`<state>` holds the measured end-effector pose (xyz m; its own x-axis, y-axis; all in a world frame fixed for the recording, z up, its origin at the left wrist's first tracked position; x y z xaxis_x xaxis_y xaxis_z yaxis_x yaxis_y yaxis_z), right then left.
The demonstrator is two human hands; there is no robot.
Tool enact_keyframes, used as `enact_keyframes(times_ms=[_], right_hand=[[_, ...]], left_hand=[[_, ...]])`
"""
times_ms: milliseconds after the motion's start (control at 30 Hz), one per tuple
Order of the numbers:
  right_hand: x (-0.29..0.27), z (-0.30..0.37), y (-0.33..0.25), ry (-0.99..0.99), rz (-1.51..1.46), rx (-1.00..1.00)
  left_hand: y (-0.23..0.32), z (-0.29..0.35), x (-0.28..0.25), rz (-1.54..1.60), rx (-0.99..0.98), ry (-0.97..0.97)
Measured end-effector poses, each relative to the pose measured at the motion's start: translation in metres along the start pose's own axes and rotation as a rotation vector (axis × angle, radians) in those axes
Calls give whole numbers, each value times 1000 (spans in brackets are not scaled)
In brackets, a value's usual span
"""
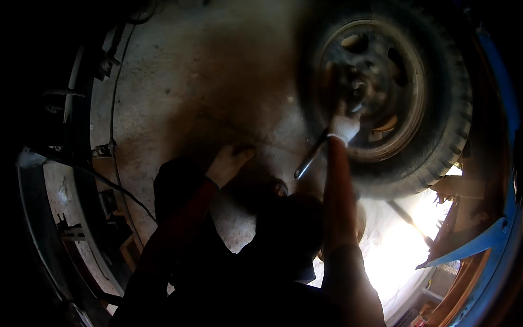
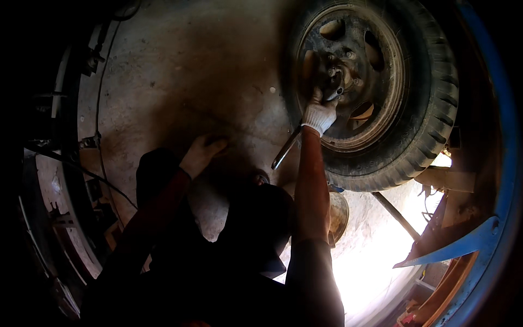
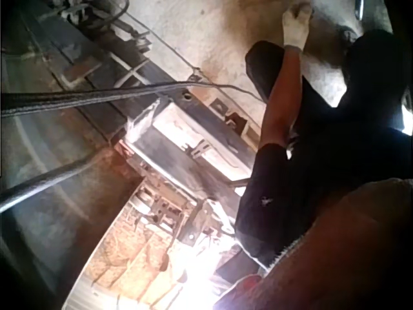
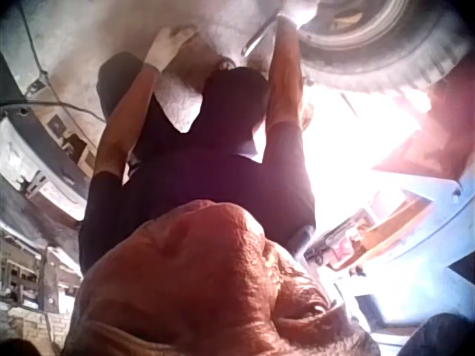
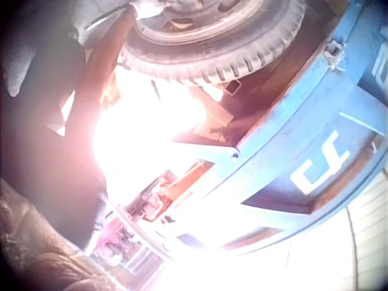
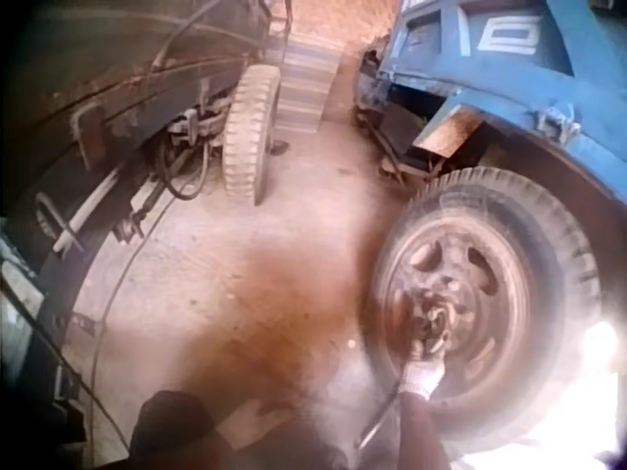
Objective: The person retrieves an adjustable wrench, approaches a vehicle wheel, removes the hub cap by hand, and unfastens the central nut using the adjustable wrench and by hand.
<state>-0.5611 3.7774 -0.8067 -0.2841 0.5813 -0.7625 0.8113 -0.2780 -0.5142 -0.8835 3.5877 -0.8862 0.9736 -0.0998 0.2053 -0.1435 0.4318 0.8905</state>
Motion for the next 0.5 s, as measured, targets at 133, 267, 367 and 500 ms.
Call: enact_keyframes(times_ms=[133,267,367,500], right_hand=[[8,5,-9,-19,-68,30],[15,-38,46,34,138,-135],[19,-4,-12,-280,13,-32],[-13,-8,-13,-329,-235,134]], left_hand=[[-8,7,-17,35,-13,104],[2,-1,13,80,64,63],[-4,11,-20,54,35,141],[6,10,0,137,40,64]])
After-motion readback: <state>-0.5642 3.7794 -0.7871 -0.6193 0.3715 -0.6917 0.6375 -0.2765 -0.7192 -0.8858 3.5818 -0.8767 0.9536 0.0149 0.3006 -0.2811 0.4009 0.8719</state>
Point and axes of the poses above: each hand's wrist, its own z-axis away from the middle knuckle, its own x-axis out of the palm, y = z × x, the point moved 6 cm from there along -z, towards the middle knuckle, and after that the axes turned 5 degrees about z, right-handed, at the moved point
